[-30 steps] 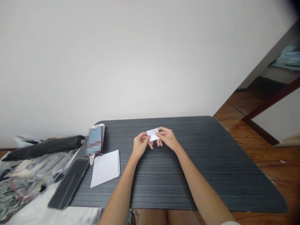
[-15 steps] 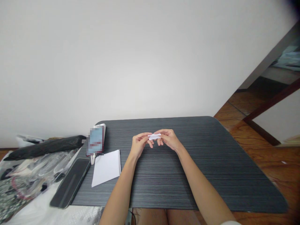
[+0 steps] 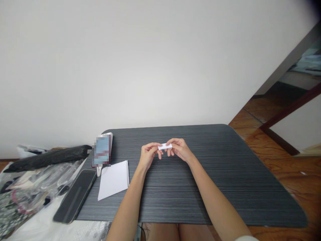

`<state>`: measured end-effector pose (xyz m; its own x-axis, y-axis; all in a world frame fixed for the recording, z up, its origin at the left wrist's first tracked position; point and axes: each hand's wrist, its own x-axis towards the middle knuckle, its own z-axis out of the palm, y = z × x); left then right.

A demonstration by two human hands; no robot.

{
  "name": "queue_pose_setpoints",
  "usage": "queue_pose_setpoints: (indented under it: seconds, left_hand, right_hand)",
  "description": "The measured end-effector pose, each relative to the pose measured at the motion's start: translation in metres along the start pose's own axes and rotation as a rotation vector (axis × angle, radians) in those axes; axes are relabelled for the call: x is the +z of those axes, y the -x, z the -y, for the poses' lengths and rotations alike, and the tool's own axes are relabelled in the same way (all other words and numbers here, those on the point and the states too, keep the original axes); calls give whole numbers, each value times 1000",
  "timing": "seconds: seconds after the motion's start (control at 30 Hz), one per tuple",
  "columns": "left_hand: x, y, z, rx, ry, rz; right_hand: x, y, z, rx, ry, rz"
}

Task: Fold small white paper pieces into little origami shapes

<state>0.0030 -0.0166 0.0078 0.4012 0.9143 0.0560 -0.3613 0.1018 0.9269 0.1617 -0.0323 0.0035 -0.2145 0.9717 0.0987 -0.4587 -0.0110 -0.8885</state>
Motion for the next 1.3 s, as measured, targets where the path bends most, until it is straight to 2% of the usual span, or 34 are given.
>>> queue_pose_setpoints:
  seconds: [0.5, 0.83, 1.1, 1.2, 1.3]
  left_hand:
    - [0, 0, 2, 28, -34, -3]
    - [-3, -4, 10, 83, -100, -55]
    - [-3, -2, 11, 93, -63, 9]
    - [-6, -3, 9, 113, -129, -16]
    - [-9, -4, 8, 195, -267, -52]
  right_hand:
    - [-3, -1, -5, -2, 3, -14]
    - [3, -4, -8, 92, -13, -75]
    - [4, -7, -11, 149, -138, -117]
    - [1, -7, -14, 166, -131, -109]
    - [1, -7, -16, 199, -83, -75]
